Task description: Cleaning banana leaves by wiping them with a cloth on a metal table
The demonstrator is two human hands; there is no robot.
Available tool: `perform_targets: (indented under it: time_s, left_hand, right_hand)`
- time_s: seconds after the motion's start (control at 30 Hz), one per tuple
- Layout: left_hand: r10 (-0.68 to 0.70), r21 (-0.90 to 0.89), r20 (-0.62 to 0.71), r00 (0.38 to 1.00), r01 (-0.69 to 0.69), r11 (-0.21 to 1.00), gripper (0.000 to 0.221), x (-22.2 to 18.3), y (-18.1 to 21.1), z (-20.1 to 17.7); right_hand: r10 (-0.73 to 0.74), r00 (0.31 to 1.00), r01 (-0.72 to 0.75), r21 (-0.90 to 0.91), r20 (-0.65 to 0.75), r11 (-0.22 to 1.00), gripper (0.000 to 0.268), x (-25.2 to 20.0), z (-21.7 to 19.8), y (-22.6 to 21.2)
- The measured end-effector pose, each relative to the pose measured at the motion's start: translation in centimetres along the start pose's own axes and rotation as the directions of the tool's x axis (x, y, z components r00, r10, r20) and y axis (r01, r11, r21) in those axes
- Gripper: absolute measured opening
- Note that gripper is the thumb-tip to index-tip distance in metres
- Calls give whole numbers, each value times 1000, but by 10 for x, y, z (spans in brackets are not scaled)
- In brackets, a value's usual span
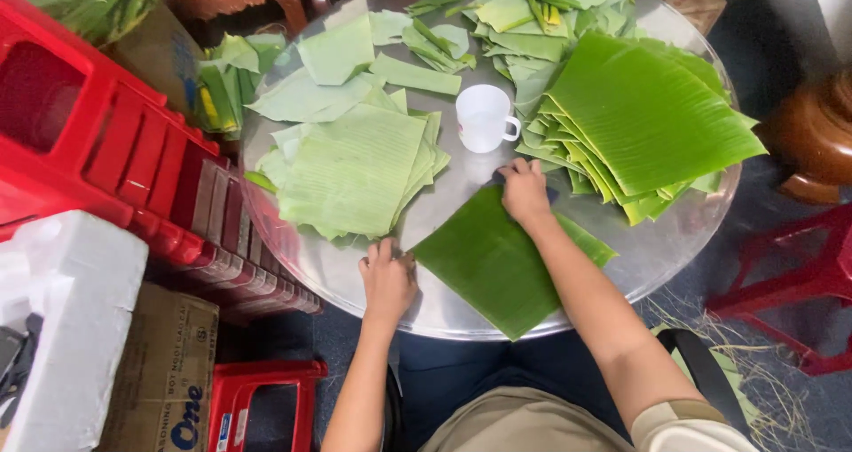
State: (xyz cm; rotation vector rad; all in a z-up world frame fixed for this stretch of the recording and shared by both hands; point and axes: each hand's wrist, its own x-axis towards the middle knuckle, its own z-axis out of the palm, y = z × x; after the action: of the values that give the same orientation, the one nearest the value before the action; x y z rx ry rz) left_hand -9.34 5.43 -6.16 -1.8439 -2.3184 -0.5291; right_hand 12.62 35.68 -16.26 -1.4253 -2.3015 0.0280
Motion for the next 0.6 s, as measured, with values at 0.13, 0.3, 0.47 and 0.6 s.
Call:
perform_targets:
  time_s: [0.13, 0.3, 0.47, 0.6]
  left_hand:
    - [-34, -13, 137, 990, 36, 999, 16, 9, 3, -15]
    - [-106, 64, 308, 945, 91, 994, 13, 18, -4, -16]
    - [-171, 97, 385, 907, 144, 985, 20, 20, 16, -40]
    - [-206, 91, 412, 888, 185, 979, 27, 22, 28, -49]
  right_hand:
    - [-166, 986, 162, -98, -30, 982, 27, -45, -97, -98]
    - [-514, 856, 513, 217, -58, 830, 33, -125, -48, -194]
    - [-524, 847, 526, 281, -89, 803, 36, -149, -59, -164]
    - [-515, 844, 534, 311, -146, 786, 39, -196, -85, -127]
